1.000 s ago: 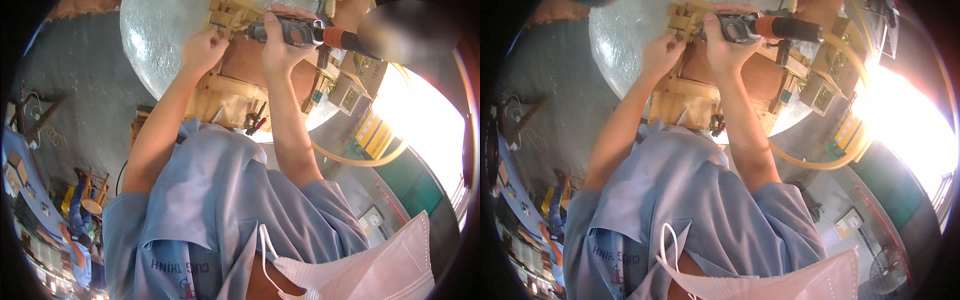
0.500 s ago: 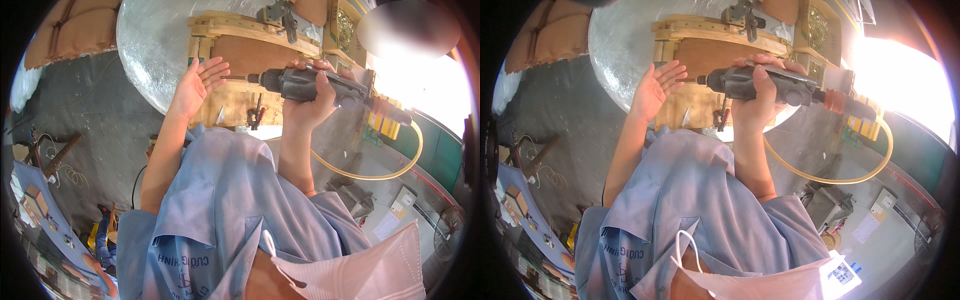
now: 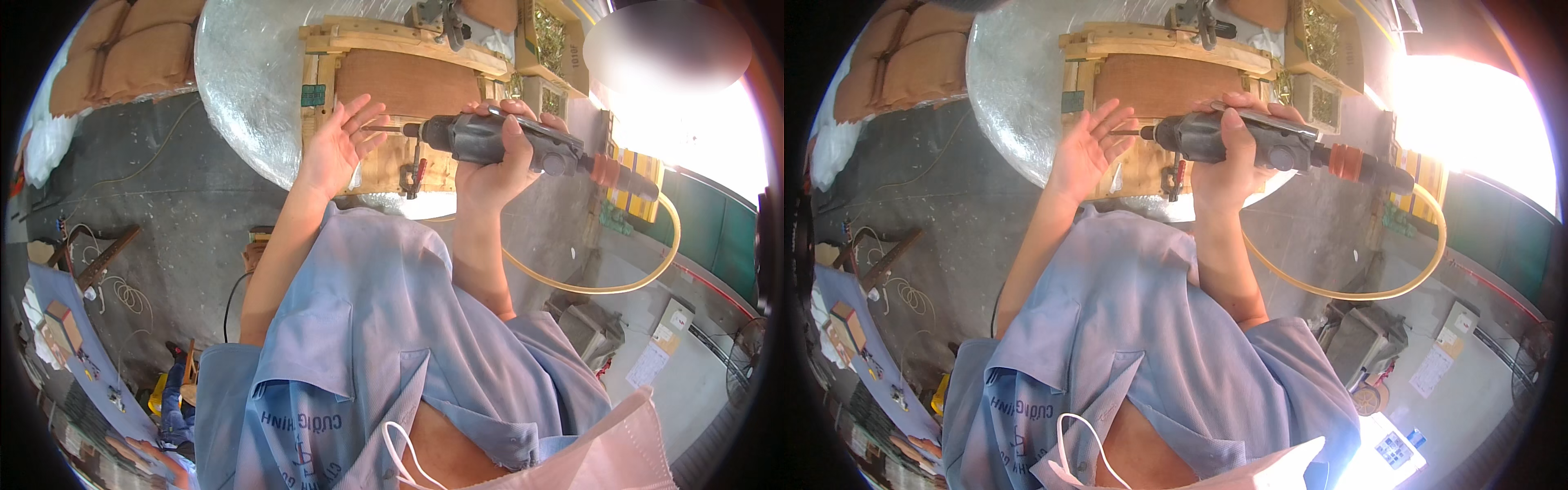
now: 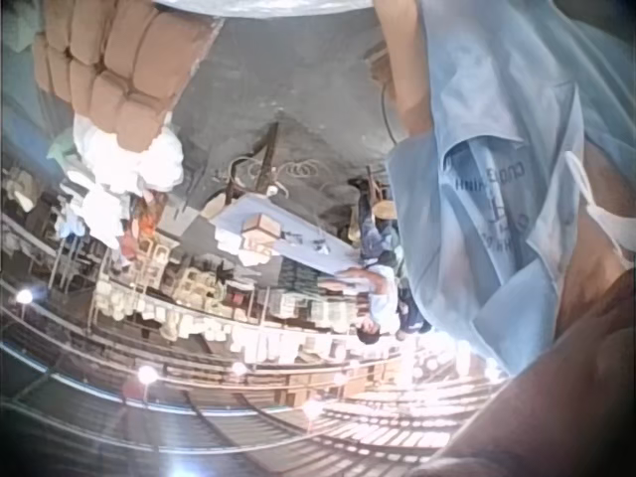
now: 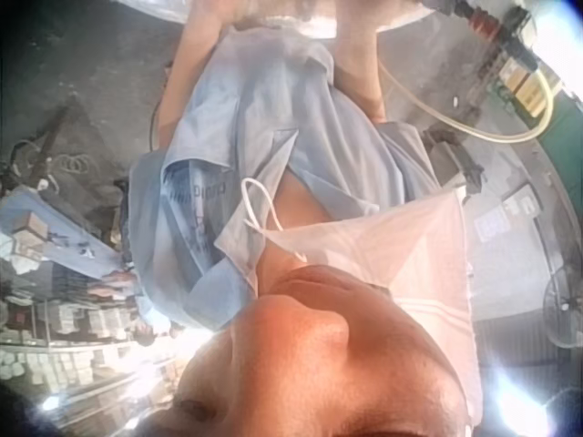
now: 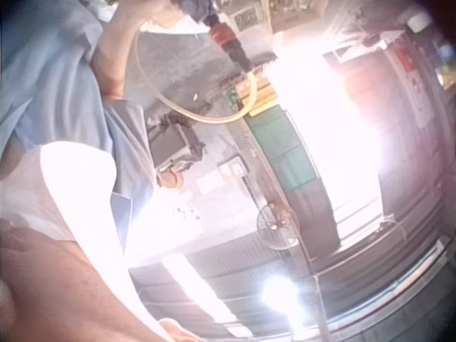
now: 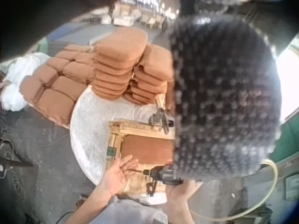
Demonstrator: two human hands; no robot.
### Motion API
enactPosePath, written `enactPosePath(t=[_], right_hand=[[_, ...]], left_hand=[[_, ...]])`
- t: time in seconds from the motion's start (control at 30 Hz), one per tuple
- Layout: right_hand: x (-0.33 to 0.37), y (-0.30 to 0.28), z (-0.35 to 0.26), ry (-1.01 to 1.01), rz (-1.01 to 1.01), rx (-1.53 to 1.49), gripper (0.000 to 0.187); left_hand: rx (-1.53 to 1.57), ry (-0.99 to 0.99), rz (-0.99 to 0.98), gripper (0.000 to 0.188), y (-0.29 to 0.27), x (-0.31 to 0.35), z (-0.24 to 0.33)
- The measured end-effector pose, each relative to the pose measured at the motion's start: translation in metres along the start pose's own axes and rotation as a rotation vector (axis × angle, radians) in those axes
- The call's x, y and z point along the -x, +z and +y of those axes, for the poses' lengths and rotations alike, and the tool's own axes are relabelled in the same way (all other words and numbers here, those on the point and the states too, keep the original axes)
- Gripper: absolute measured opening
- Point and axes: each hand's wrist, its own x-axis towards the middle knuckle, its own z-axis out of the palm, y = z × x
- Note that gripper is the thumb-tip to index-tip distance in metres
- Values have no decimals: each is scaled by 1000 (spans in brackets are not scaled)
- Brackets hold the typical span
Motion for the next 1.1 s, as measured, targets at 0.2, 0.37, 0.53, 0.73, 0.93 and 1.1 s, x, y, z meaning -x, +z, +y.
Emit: enactPosePath(t=[0.2,0.37,0.53,0.73,0.93,1.1], right_hand=[[-1,-7,-16,-5,36,0,46],[1,-16,-25,17,67,-41,46],[1,-21,-30,20,100,-24,44],[0,-24,-31,16,112,-39,45],[-2,-27,-29,6,103,-34,46],[-7,-26,-23,-18,76,-3,46]], left_hand=[[96,-126,-76,42,-35,-2,-23],[243,-136,-173,35,-37,1,-37],[237,-124,-192,26,-44,0,-46],[236,-114,-122,21,-44,-3,-49],[184,-89,-75,21,-35,-2,-46],[71,-33,-3,30,-23,-5,-46]])
